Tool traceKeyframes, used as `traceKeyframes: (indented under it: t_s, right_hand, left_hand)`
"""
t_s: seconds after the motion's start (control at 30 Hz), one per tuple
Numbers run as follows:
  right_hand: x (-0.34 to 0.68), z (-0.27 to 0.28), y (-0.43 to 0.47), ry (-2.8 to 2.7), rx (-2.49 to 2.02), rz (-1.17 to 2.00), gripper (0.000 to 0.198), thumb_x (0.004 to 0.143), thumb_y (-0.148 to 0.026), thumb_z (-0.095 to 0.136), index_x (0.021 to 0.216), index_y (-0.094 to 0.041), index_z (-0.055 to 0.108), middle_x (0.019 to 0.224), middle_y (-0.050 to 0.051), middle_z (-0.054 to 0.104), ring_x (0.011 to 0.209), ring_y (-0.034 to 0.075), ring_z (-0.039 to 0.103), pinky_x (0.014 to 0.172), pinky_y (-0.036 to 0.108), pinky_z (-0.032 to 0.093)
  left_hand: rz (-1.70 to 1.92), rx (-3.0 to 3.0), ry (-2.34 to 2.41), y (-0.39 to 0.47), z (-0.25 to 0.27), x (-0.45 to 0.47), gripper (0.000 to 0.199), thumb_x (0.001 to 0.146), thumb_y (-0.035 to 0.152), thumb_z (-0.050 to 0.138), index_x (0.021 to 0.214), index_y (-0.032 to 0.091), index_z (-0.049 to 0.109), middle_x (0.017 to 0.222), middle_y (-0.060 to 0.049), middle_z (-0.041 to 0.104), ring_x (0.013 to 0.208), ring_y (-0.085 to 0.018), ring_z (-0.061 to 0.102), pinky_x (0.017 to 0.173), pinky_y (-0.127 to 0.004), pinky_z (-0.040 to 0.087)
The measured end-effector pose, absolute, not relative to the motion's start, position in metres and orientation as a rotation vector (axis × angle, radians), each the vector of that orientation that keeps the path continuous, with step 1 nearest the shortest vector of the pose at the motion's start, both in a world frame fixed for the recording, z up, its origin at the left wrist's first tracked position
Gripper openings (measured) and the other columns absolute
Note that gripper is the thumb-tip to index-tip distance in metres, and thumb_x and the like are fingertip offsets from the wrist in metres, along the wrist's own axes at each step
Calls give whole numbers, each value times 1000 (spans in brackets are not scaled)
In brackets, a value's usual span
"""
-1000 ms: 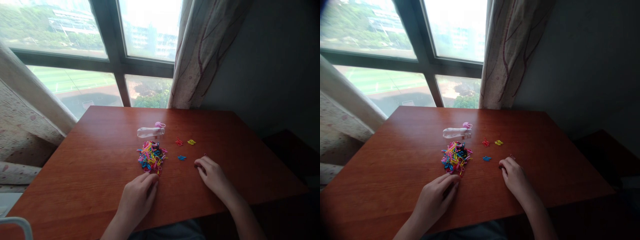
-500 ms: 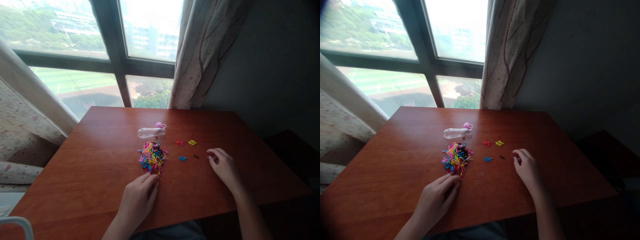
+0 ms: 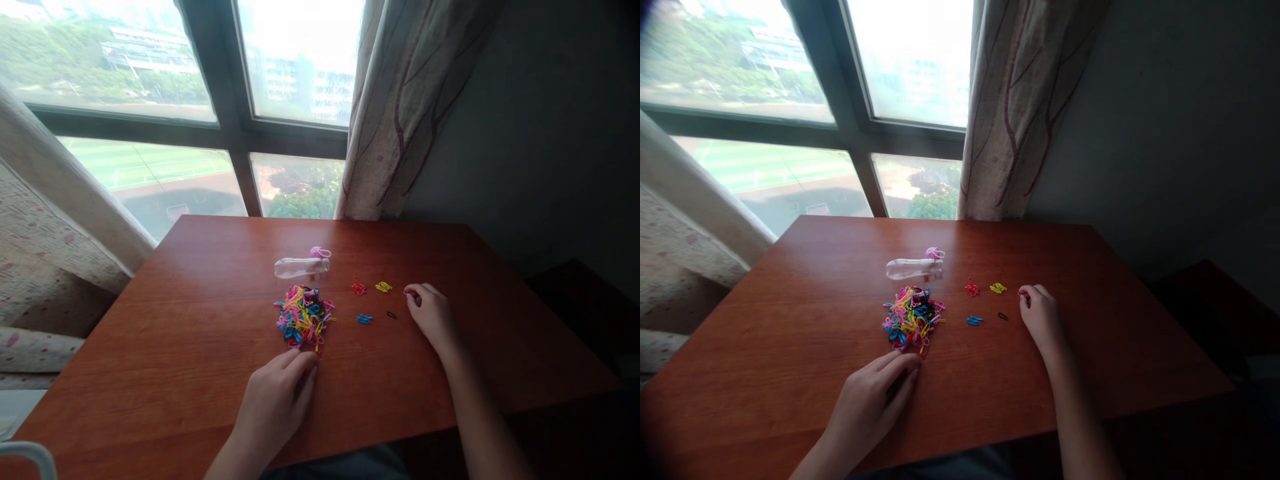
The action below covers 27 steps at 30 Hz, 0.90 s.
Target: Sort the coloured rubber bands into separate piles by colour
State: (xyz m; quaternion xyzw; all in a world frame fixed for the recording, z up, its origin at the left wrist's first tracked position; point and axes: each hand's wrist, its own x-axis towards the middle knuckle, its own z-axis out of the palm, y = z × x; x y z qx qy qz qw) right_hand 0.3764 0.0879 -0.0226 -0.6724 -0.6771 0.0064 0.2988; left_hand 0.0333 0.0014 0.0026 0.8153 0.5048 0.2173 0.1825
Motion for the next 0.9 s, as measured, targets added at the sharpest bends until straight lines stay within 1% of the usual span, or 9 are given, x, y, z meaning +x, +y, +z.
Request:
traceKeyframes:
  t_s: [0.27,0.43,0.57,0.63,0.73,0.9]
  right_hand:
    - [373,-25,88,-1733,-1800,-56,22,85,-26,46,87,-18,66,83,9,65,73,22,61,69,33,48]
    - [364,-16,83,-1701,-1789,-76,21,87,-27,48,93,-18,67,88,9,65,74,21,61,70,32,50]
    - [337,-8,73,-1652,-1750,-74,21,91,-27,47,96,-19,66,91,9,67,73,20,62,70,31,49]
    - [314,-6,64,-1684,-1707,-7,22,93,-26,45,95,-19,66,88,8,68,71,19,62,69,30,48]
    - [273,-8,48,-1755,-1649,129,22,95,-24,43,94,-21,65,88,7,69,77,20,64,73,29,46]
    - [222,-10,25,-1886,-1546,410,16,92,-19,48,88,-22,64,81,3,69,73,18,64,68,27,43]
  left_hand:
    - [649,2296,1430,1,5,34,19,92,21,46,94,24,65,88,-2,71,78,-18,70,66,-26,52]
    - [661,2272,1437,0,5,33,20,93,21,46,97,25,65,90,-3,72,78,-18,70,67,-25,53]
    - [740,2199,1408,1,5,32,20,92,20,47,100,25,65,92,-2,72,78,-16,69,68,-23,53]
    - [821,2149,1389,4,7,30,20,92,19,48,100,24,65,91,-2,72,78,-15,69,68,-22,53]
    - [922,2118,1410,10,10,25,20,92,20,49,100,24,66,89,-2,71,78,-15,69,69,-21,53]
    - [919,2152,1498,23,9,13,17,93,22,50,100,22,66,86,-2,70,70,-14,66,65,-22,51]
